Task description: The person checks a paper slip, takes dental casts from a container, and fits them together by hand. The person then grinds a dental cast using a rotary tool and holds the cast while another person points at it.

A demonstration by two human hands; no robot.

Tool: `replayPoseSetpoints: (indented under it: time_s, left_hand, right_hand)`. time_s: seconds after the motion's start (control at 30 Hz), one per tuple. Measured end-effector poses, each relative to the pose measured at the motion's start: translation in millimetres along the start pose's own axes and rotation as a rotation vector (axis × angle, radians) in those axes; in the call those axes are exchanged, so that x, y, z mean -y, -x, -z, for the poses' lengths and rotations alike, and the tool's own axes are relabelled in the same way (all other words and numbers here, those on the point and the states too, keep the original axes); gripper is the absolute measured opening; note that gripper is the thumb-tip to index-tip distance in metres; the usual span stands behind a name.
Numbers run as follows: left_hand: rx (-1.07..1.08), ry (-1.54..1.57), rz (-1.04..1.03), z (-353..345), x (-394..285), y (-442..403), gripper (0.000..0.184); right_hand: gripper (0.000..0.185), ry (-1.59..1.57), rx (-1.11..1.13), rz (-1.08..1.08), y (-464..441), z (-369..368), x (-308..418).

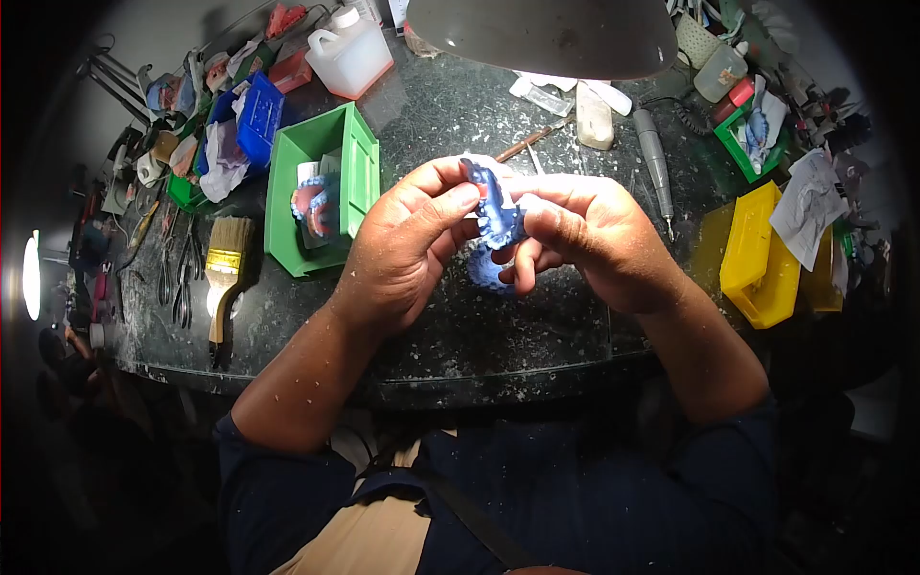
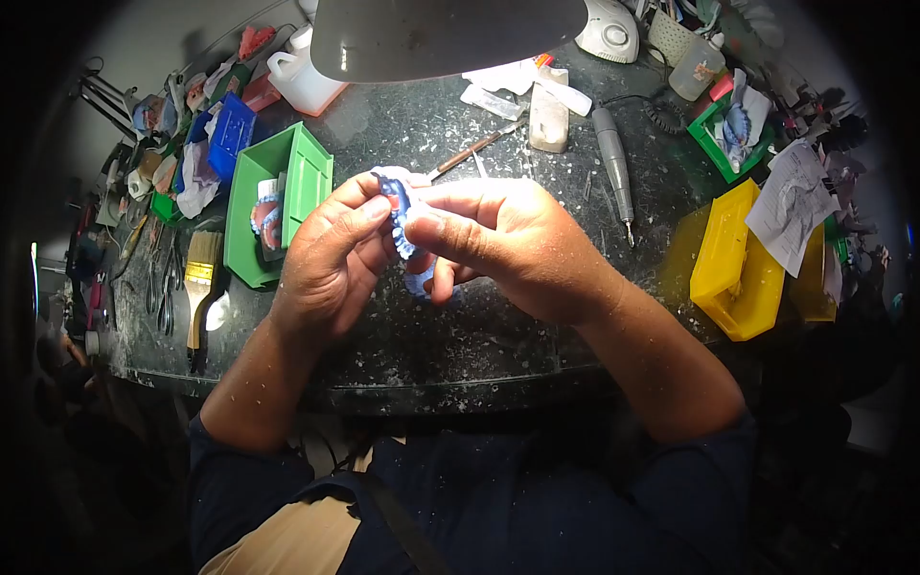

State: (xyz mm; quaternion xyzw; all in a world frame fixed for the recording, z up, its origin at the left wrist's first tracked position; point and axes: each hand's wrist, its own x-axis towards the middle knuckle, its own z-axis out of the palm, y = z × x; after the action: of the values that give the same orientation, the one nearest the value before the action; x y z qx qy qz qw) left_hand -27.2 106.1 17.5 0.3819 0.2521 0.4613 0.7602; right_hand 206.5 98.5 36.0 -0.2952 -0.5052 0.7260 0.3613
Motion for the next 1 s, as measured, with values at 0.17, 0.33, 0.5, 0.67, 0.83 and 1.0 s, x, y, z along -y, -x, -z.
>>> replayPoseSetpoints:
  time_s: [0.17,0.33,0.5,0.67,0.83,1.0]
  left_hand:
    - [-0.016,-0.043,-0.014,1,1,1,0.031]
    - [-0.014,-0.103,-0.073,-6,0,3,0.032]
    - [0.089,-0.210,-0.128,1,4,3,0.036]
    - [0.181,-0.546,-0.362,-4,2,1,0.035]
    - [0.046,-0.516,-0.262,-4,2,7,0.030]
    - [-0.005,-0.470,-0.261,-5,1,8,0.030]
  right_hand:
    - [0.048,-0.019,0.005,0.012,-2,5,-5]
    - [0.063,-0.095,-0.083,0.000,-2,3,-4]
    - [0.061,-0.129,-0.121,0.007,-6,5,1]
    - [0.060,-0.087,-0.154,0.008,-3,8,6]
    - [0.044,0.727,-0.420,0.063,-5,55,28]
    - [0.050,1.659,-0.826,-0.042,8,106,37]
